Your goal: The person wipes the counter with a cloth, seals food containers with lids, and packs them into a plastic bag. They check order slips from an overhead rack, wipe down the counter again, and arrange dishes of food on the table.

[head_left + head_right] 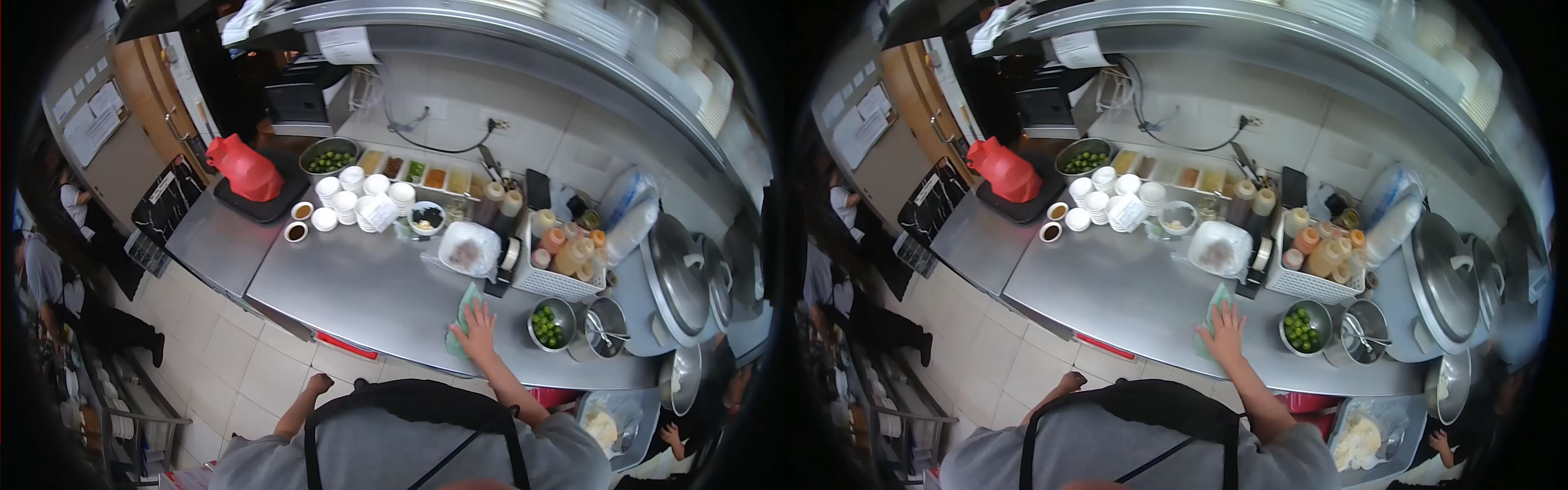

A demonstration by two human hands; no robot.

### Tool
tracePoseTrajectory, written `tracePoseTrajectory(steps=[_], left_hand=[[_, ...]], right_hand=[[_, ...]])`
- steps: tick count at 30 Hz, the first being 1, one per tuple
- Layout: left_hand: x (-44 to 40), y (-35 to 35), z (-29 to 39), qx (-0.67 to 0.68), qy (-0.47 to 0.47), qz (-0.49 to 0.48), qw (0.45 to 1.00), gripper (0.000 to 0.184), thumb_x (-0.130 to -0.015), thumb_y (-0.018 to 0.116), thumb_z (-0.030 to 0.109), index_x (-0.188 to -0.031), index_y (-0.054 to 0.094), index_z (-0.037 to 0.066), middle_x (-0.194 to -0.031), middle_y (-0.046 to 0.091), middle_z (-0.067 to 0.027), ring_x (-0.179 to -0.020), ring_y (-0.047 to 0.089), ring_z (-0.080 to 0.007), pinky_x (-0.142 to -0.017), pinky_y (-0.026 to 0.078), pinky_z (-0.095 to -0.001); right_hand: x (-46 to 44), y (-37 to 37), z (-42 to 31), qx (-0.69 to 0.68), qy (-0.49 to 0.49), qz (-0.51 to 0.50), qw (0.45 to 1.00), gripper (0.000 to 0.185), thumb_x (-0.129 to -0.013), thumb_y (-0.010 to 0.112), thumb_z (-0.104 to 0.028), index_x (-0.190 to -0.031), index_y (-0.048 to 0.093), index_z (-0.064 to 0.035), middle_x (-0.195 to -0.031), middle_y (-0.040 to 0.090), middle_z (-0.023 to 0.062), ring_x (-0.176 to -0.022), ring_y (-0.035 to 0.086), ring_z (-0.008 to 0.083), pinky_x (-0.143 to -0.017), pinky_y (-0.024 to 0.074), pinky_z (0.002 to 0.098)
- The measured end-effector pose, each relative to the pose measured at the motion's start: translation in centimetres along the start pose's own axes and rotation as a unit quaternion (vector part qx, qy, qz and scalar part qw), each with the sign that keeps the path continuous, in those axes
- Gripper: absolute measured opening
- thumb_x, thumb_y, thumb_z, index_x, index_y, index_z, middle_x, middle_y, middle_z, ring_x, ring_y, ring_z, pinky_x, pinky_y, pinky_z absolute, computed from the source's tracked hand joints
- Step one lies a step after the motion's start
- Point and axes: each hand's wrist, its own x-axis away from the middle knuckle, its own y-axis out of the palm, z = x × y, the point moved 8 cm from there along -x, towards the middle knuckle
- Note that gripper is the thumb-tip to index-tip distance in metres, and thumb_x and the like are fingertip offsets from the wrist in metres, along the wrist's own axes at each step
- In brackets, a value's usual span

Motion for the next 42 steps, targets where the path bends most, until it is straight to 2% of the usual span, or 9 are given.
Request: tracePoseTrajectory(steps=[2, 5, 8, 14, 20, 28, 30, 36, 42], left_hand=[[0.9, -1.4, -2.8, 0.195, -0.088, 0.043, 0.976, 0.030, -0.068, 0.057, 0.036, -0.082, 0.066, 0.011, -0.084, 0.062, -0.0164, -0.083, 0.060, -0.0303, -0.076, 0.047, -0.0379], [4.0, -3.4, -5.0, 0.195, -0.100, 0.074, 0.973, 0.029, -0.068, 0.058, 0.035, -0.083, 0.066, 0.012, -0.088, 0.062, -0.0153, -0.084, 0.060, -0.0289, -0.075, 0.048, -0.0377], [4.6, -0.1, -10.2, 0.030, -0.069, 0.017, 0.997, 0.032, -0.069, 0.057, 0.037, -0.087, 0.065, 0.012, -0.095, 0.061, -0.0130, -0.089, 0.059, -0.0272, -0.077, 0.047, -0.0368], [7.7, 0.9, -20.2, 0.041, -0.184, -0.044, 0.981, 0.032, -0.069, 0.056, 0.037, -0.087, 0.065, 0.011, -0.096, 0.061, -0.0126, -0.089, 0.058, -0.0270, -0.077, 0.047, -0.0365], [4.2, -2.3, -20.8, 0.062, -0.185, -0.017, 0.981, 0.033, -0.070, 0.056, 0.037, -0.088, 0.065, 0.011, -0.097, 0.061, -0.0121, -0.090, 0.058, -0.0268, -0.078, 0.047, -0.0362], [-3.2, -6.2, -10.8, 0.099, -0.081, 0.024, 0.991, 0.034, -0.070, 0.056, 0.038, -0.089, 0.065, 0.011, -0.099, 0.060, -0.0115, -0.091, 0.058, -0.0264, -0.079, 0.047, -0.0358], [-4.1, -6.2, -9.2, 0.090, -0.067, 0.021, 0.993, 0.034, -0.070, 0.056, 0.038, -0.089, 0.065, 0.011, -0.099, 0.060, -0.0114, -0.091, 0.058, -0.0264, -0.079, 0.047, -0.0357], [-4.5, -4.5, -10.9, 0.049, -0.089, 0.016, 0.995, 0.034, -0.070, 0.055, 0.038, -0.089, 0.065, 0.011, -0.100, 0.060, -0.0109, -0.092, 0.058, -0.0261, -0.079, 0.046, -0.0355], [-4.9, -2.9, -13.2, 0.054, -0.119, 0.024, 0.991, 0.037, -0.071, 0.054, 0.040, -0.089, 0.065, 0.010, -0.100, 0.060, -0.0121, -0.095, 0.057, -0.0256, -0.082, 0.045, -0.0335]], right_hand=[[-2.0, 4.4, 0.0, 0.233, 0.044, -0.105, 0.966, 0.073, -0.077, 0.046, -0.054, -0.129, 0.032, -0.0046, -0.137, 0.021, 0.0171, -0.127, 0.016, 0.0364, -0.100, 0.0093, 0.0536], [-6.1, 10.5, -2.9, 0.220, -0.013, -0.109, 0.969, 0.085, -0.073, 0.039, -0.065, -0.132, 0.024, -0.0051, -0.139, 0.014, 0.0164, -0.128, 0.013, 0.0358, -0.100, 0.0063, 0.0539], [-8.7, 16.8, -9.8, 0.216, -0.124, -0.090, 0.964, 0.085, -0.073, 0.040, -0.065, -0.132, 0.026, -0.0059, -0.139, 0.017, 0.0162, -0.128, 0.014, 0.0356, -0.100, 0.0078, 0.0537], [-6.1, 24.9, -25.7, 0.156, -0.315, -0.170, 0.921, 0.080, -0.075, 0.037, -0.065, -0.130, 0.030, -0.0067, -0.137, 0.024, 0.0131, -0.127, 0.020, 0.0320, -0.100, 0.0154, 0.0520], [-8.3, 24.8, -25.1, 0.102, -0.343, -0.176, 0.917, 0.067, -0.079, 0.039, -0.057, -0.128, 0.035, -0.0120, -0.135, 0.029, 0.0074, -0.125, 0.026, 0.0289, -0.100, 0.0190, 0.0496], [-14.7, 17.0, -11.5, 0.181, -0.141, -0.080, 0.970, 0.065, -0.078, 0.040, -0.056, -0.127, 0.037, -0.0132, -0.135, 0.030, 0.0076, -0.124, 0.028, 0.0274, -0.100, 0.0184, 0.0515], [-15.4, 15.2, -9.3, 0.190, -0.036, -0.201, 0.960, 0.060, -0.079, 0.047, -0.049, -0.126, 0.038, -0.0124, -0.132, 0.034, 0.0084, -0.122, 0.031, 0.0295, -0.099, 0.0218, 0.0483], [-22.0, -1.7, -16.1, -0.058, -0.178, 0.045, 0.981, 0.042, -0.074, 0.061, -0.023, -0.110, 0.052, -0.0043, -0.112, 0.052, 0.0155, -0.107, 0.046, 0.0315, -0.091, 0.0349, 0.0398], [-24.5, -23.4, -29.1, 0.035, -0.378, 0.357, 0.853, 0.029, -0.074, 0.061, -0.014, -0.101, 0.057, -0.0051, -0.104, 0.056, 0.0123, -0.098, 0.051, 0.0295, -0.083, 0.0406, 0.0366]])
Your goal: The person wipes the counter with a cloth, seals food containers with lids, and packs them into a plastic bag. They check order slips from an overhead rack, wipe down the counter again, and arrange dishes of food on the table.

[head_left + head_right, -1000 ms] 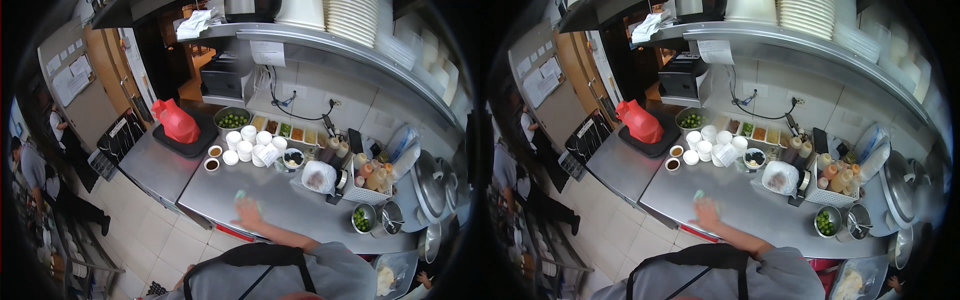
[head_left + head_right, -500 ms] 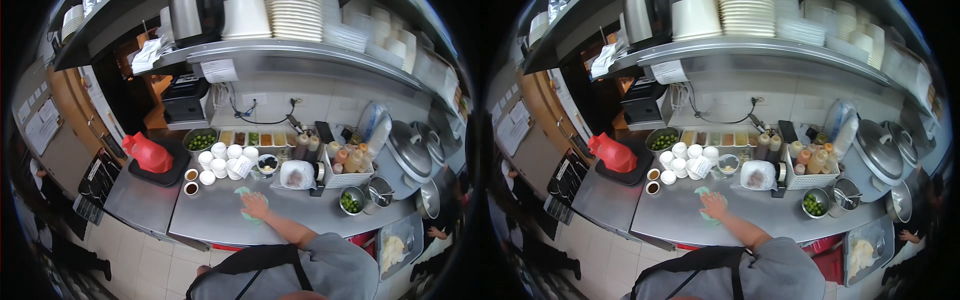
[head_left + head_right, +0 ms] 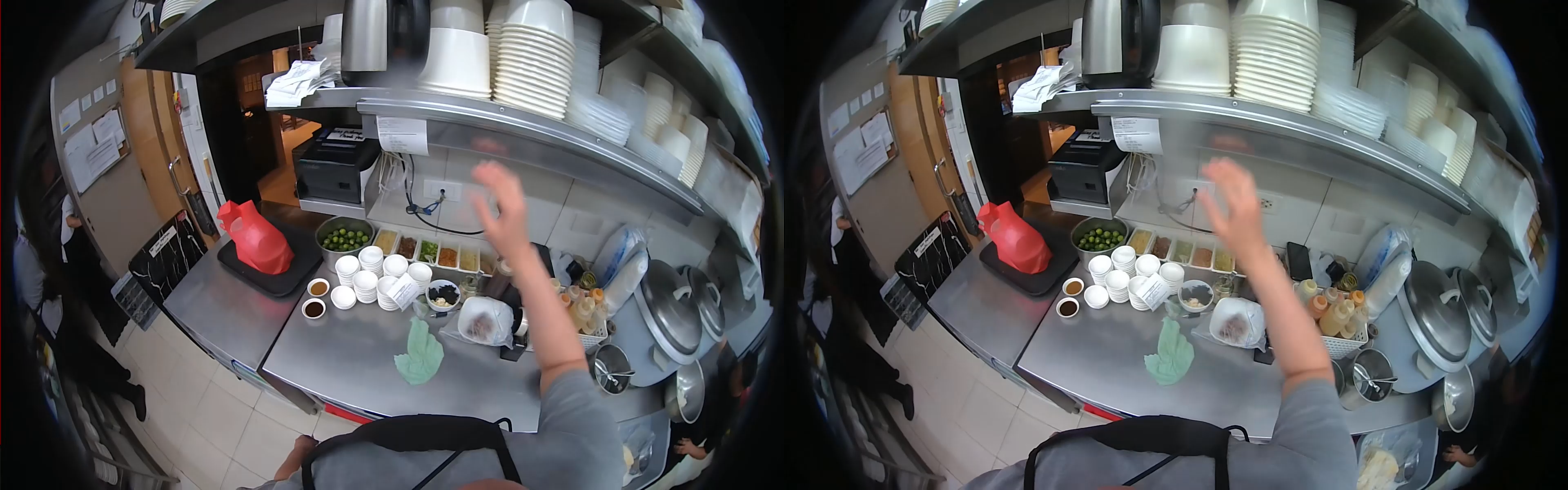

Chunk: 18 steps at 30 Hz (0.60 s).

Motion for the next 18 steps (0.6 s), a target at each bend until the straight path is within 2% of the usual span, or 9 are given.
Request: tracePoseTrajectory(steps=[1, 3, 7, 8, 10, 16, 18], left_hand=[[0.6, 0.2, 0.0, 0.002, -0.002, 0.000, 1.000, 0.037, -0.071, 0.054, 0.040, -0.089, 0.065, 0.010, -0.100, 0.060, -0.0121, -0.095, 0.057, -0.0256, -0.082, 0.045, -0.0335], [1.8, 0.0, 0.2, -0.024, -0.002, 0.021, 0.999, 0.036, -0.071, 0.055, 0.038, -0.086, 0.065, 0.007, -0.091, 0.062, -0.0142, -0.084, 0.061, -0.0228, -0.075, 0.048, -0.0331], [3.2, 0.1, 0.5, 0.005, -0.026, 0.007, 1.000, 0.036, -0.071, 0.055, 0.037, -0.086, 0.065, 0.006, -0.090, 0.062, -0.0142, -0.083, 0.061, -0.0226, -0.074, 0.048, -0.0329], [3.4, 0.0, 0.6, 0.012, -0.031, 0.005, 0.999, 0.036, -0.071, 0.055, 0.037, -0.086, 0.065, 0.006, -0.090, 0.062, -0.0142, -0.083, 0.061, -0.0226, -0.074, 0.048, -0.0329], [3.6, -0.2, 0.7, 0.018, -0.040, 0.001, 0.999, 0.035, -0.071, 0.055, 0.037, -0.086, 0.065, 0.006, -0.090, 0.062, -0.0142, -0.083, 0.061, -0.0225, -0.074, 0.048, -0.0328], [3.3, 0.1, 0.4, 0.040, -0.059, 0.000, 0.997, 0.035, -0.071, 0.055, 0.037, -0.085, 0.065, 0.006, -0.089, 0.062, -0.0142, -0.082, 0.061, -0.0222, -0.073, 0.048, -0.0326], [3.7, 0.2, 0.6, 0.046, -0.063, -0.002, 0.997, 0.035, -0.071, 0.056, 0.037, -0.085, 0.065, 0.006, -0.089, 0.062, -0.0142, -0.081, 0.061, -0.0221, -0.073, 0.048, -0.0325]], right_hand=[[-2.8, -1.4, -0.2, 0.029, -0.049, 0.048, 0.997, 0.027, -0.074, 0.061, -0.013, -0.099, 0.057, -0.0052, -0.103, 0.056, 0.0116, -0.096, 0.051, 0.0289, -0.082, 0.0411, 0.0363], [-7.0, -2.2, 1.6, 0.028, -0.004, 0.077, 0.997, 0.023, -0.074, 0.060, -0.013, -0.096, 0.058, -0.0053, -0.100, 0.057, 0.0112, -0.093, 0.052, 0.0276, -0.080, 0.0416, 0.0352], [-13.6, -0.6, 3.5, 0.030, -0.060, 0.121, 0.990, 0.024, -0.075, 0.058, -0.015, -0.097, 0.058, -0.0052, -0.094, 0.059, 0.0130, -0.088, 0.054, 0.0292, -0.076, 0.0429, 0.0347], [-14.8, 0.3, 4.2, 0.028, -0.059, 0.122, 0.990, 0.024, -0.075, 0.058, -0.015, -0.097, 0.058, -0.0052, -0.094, 0.059, 0.0130, -0.088, 0.054, 0.0292, -0.076, 0.0429, 0.0347], [-16.9, 4.0, 6.5, -0.099, 0.054, 0.046, 0.993, 0.030, -0.076, 0.057, -0.015, -0.103, 0.055, -0.0031, -0.091, 0.060, 0.0143, -0.084, 0.056, 0.0303, -0.074, 0.0441, 0.0341], [-18.6, 8.8, 5.2, -0.160, 0.080, 0.051, 0.983, 0.031, -0.078, 0.053, -0.015, -0.106, 0.055, -0.0018, -0.090, 0.061, 0.0147, -0.085, 0.057, 0.0288, -0.076, 0.0446, 0.0332], [-18.5, 9.1, 4.8, -0.171, 0.052, 0.024, 0.984, 0.031, -0.078, 0.053, -0.014, -0.107, 0.055, -0.0021, -0.091, 0.061, 0.0147, -0.084, 0.058, 0.0290, -0.076, 0.0445, 0.0334]])
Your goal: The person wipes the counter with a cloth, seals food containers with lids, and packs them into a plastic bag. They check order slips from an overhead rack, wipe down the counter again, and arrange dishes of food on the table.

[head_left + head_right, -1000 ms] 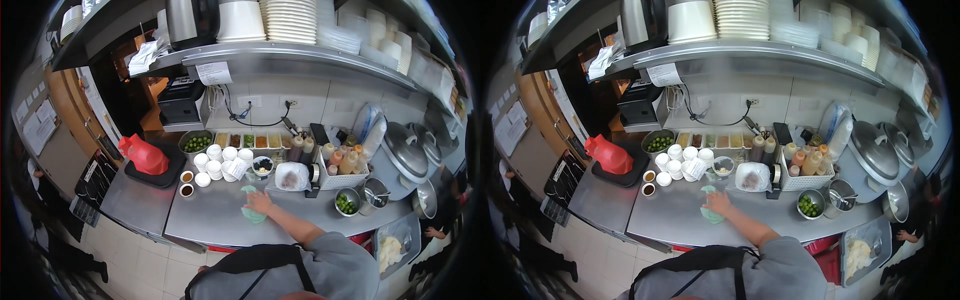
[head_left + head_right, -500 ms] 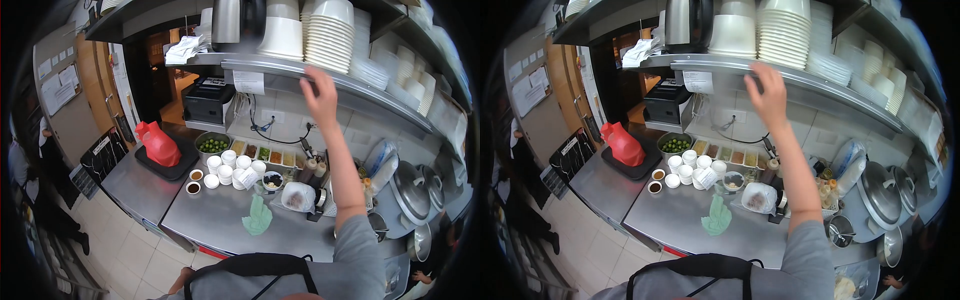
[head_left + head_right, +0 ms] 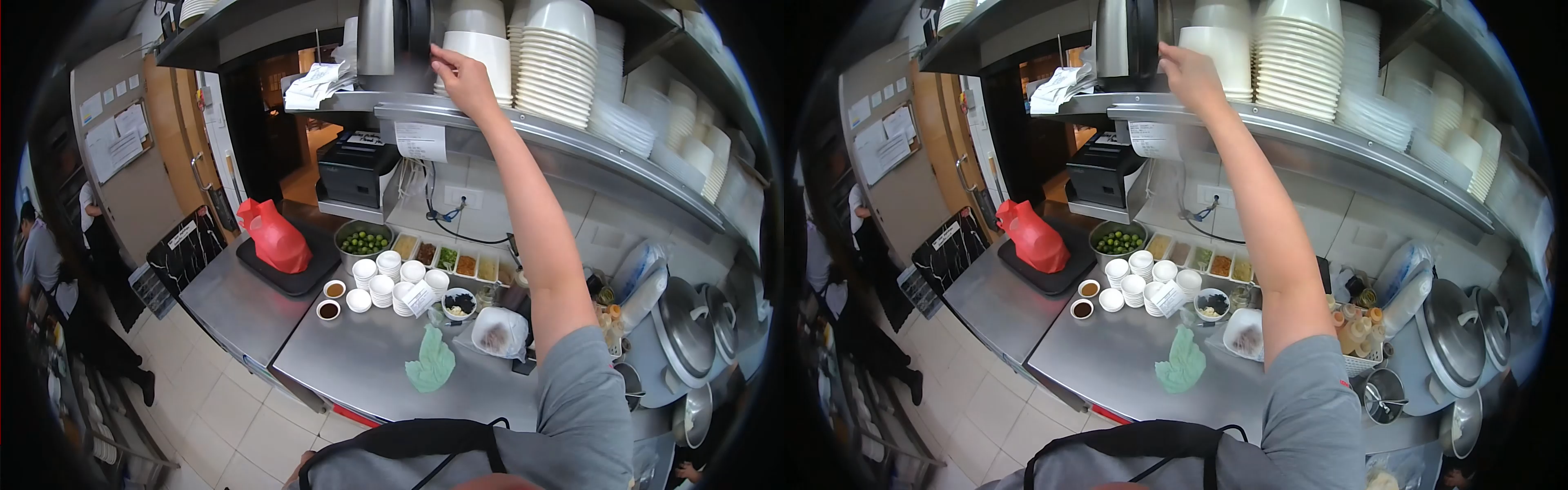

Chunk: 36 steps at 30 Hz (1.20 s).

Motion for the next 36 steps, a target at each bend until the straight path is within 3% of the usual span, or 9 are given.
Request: tracePoseTrajectory(steps=[7, 13, 16, 18, 21, 29, 30, 33, 36], left_hand=[[1.3, 0.3, -0.2, 0.016, -0.013, -0.006, 1.000, 0.035, -0.071, 0.056, 0.036, -0.085, 0.065, 0.006, -0.088, 0.063, -0.0142, -0.080, 0.061, -0.0218, -0.072, 0.048, -0.0323], [2.3, 0.9, -1.1, 0.029, -0.024, -0.010, 0.999, 0.034, -0.071, 0.056, 0.036, -0.084, 0.065, 0.006, -0.087, 0.063, -0.0142, -0.079, 0.061, -0.0215, -0.072, 0.048, -0.0321], [2.8, 1.3, -1.6, 0.039, -0.031, -0.011, 0.999, 0.034, -0.071, 0.056, 0.036, -0.084, 0.065, 0.006, -0.086, 0.063, -0.0142, -0.079, 0.061, -0.0213, -0.071, 0.048, -0.0320], [2.9, 1.8, -1.9, 0.041, -0.033, -0.012, 0.999, 0.034, -0.071, 0.056, 0.036, -0.084, 0.065, 0.005, -0.086, 0.063, -0.0142, -0.078, 0.061, -0.0212, -0.071, 0.048, -0.0319], [2.8, 2.2, -2.9, 0.046, -0.037, -0.011, 0.998, 0.034, -0.071, 0.057, 0.035, -0.084, 0.065, 0.005, -0.086, 0.063, -0.0142, -0.078, 0.062, -0.0211, -0.071, 0.049, -0.0318], [3.3, 1.6, -2.2, 0.064, -0.034, -0.006, 0.997, 0.033, -0.071, 0.057, 0.035, -0.084, 0.065, 0.005, -0.084, 0.063, -0.0142, -0.076, 0.062, -0.0207, -0.070, 0.049, -0.0315], [3.4, 1.6, -2.2, 0.068, -0.034, -0.005, 0.997, 0.033, -0.071, 0.057, 0.035, -0.084, 0.065, 0.005, -0.084, 0.063, -0.0142, -0.076, 0.062, -0.0207, -0.070, 0.049, -0.0315], [4.0, 1.6, -2.2, 0.082, -0.033, -0.003, 0.996, 0.033, -0.071, 0.057, 0.035, -0.083, 0.065, 0.005, -0.084, 0.063, -0.0142, -0.075, 0.062, -0.0205, -0.069, 0.049, -0.0313], [4.5, 1.7, -2.8, 0.084, -0.035, -0.003, 0.996, 0.033, -0.071, 0.057, 0.035, -0.083, 0.065, 0.005, -0.083, 0.063, -0.0142, -0.075, 0.062, -0.0204, -0.069, 0.049, -0.0312]], right_hand=[[0.7, -3.7, -2.6, 0.136, -0.120, 0.165, 0.969, 0.033, -0.072, 0.057, -0.011, -0.106, 0.057, -0.0088, -0.103, 0.057, 0.0083, -0.096, 0.051, 0.0281, -0.082, 0.0410, 0.0340], [0.0, -4.2, 0.2, 0.334, 0.042, 0.125, 0.933, 0.052, -0.067, 0.063, -0.012, -0.117, 0.049, -0.0201, -0.125, 0.036, 0.0130, -0.113, 0.033, 0.0346, -0.093, 0.0292, 0.0443], [0.3, -4.0, -3.3, 0.414, -0.073, 0.204, 0.884, 0.042, -0.070, 0.062, -0.011, -0.111, 0.054, -0.0170, -0.120, 0.041, 0.0132, -0.108, 0.039, 0.0303, -0.089, 0.0349, 0.0403], [0.5, -3.5, -7.5, 0.159, -0.197, 0.160, 0.954, 0.029, -0.075, 0.060, -0.020, -0.101, 0.057, -0.0073, -0.107, 0.050, 0.0162, -0.099, 0.048, 0.0313, -0.084, 0.0381, 0.0382], [1.1, -0.2, -8.4, 0.230, -0.241, 0.043, 0.942, 0.038, -0.073, 0.061, -0.026, -0.109, 0.055, -0.0164, -0.122, 0.039, 0.0161, -0.113, 0.035, 0.0338, -0.092, 0.0295, 0.0444], [0.6, -1.4, -6.2, 0.235, -0.178, 0.147, 0.944, 0.026, -0.069, 0.061, -0.015, -0.095, 0.063, -0.0162, -0.126, 0.035, 0.0182, -0.113, 0.033, 0.0373, -0.093, 0.0284, 0.0434], [1.4, -2.5, -8.7, 0.265, -0.222, 0.201, 0.917, 0.020, -0.073, 0.060, -0.011, -0.093, 0.061, -0.0101, -0.111, 0.049, 0.0172, -0.100, 0.048, 0.0294, -0.084, 0.0392, 0.0373], [2.6, -2.5, -6.1, 0.119, -0.199, 0.218, 0.948, 0.028, -0.073, 0.060, -0.008, -0.101, 0.060, -0.0124, -0.111, 0.048, 0.0124, -0.097, 0.048, 0.0259, -0.080, 0.0404, 0.0354], [9.1, -1.9, -7.1, -0.085, -0.123, 0.167, 0.975, 0.010, -0.074, 0.060, -0.009, -0.082, 0.059, -0.0021, -0.083, 0.054, 0.0108, -0.075, 0.052, 0.0233, -0.066, 0.0415, 0.0299]])
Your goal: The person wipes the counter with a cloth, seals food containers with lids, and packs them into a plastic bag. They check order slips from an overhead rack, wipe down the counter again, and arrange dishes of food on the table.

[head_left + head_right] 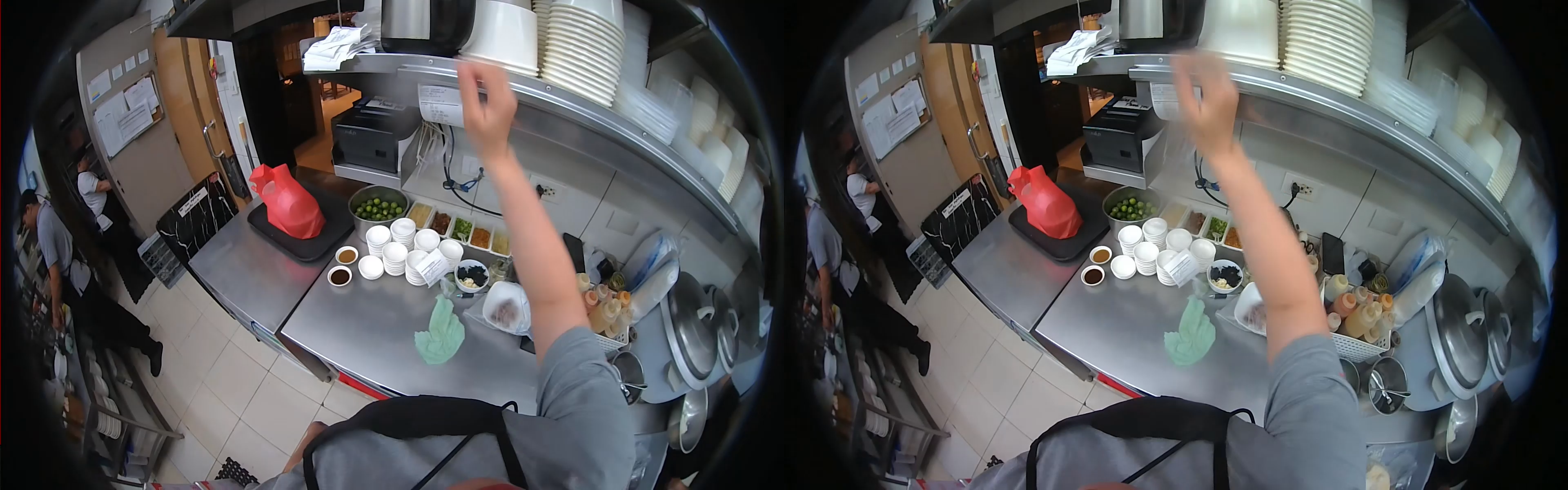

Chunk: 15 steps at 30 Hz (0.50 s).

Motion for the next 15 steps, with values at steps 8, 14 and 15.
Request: tracePoseTrajectory(steps=[8, 14, 15], left_hand=[[0.8, 0.3, -1.5, 0.008, -0.014, -0.002, 1.000, 0.033, -0.071, 0.058, 0.034, -0.083, 0.065, 0.005, -0.082, 0.063, -0.0142, -0.074, 0.062, -0.0200, -0.068, 0.049, -0.0310], [1.1, 0.3, -1.8, 0.024, -0.014, 0.007, 1.000, 0.032, -0.071, 0.058, 0.034, -0.083, 0.065, 0.004, -0.081, 0.063, -0.0141, -0.072, 0.062, -0.0197, -0.068, 0.049, -0.0307], [1.2, 0.2, -1.8, 0.027, -0.015, 0.009, 0.999, 0.032, -0.071, 0.058, 0.034, -0.082, 0.065, 0.004, -0.081, 0.063, -0.0141, -0.072, 0.062, -0.0196, -0.067, 0.049, -0.0307]], right_hand=[[9.9, -1.7, 3.5, 0.220, 0.135, 0.022, 0.966, 0.010, -0.074, 0.059, -0.009, -0.082, 0.060, -0.0028, -0.076, 0.055, 0.0063, -0.074, 0.052, 0.0165, -0.066, 0.0403, 0.0259], [10.9, 0.9, 8.0, 0.001, 0.352, -0.023, 0.936, 0.015, -0.073, 0.058, -0.005, -0.087, 0.061, -0.0032, -0.085, 0.059, 0.0053, -0.060, 0.048, 0.0100, -0.058, 0.0401, 0.0236], [11.0, 0.9, 8.1, -0.022, 0.363, -0.012, 0.932, 0.016, -0.073, 0.058, -0.003, -0.088, 0.062, -0.0032, -0.085, 0.059, 0.0049, -0.057, 0.047, 0.0089, -0.055, 0.0393, 0.0228]])
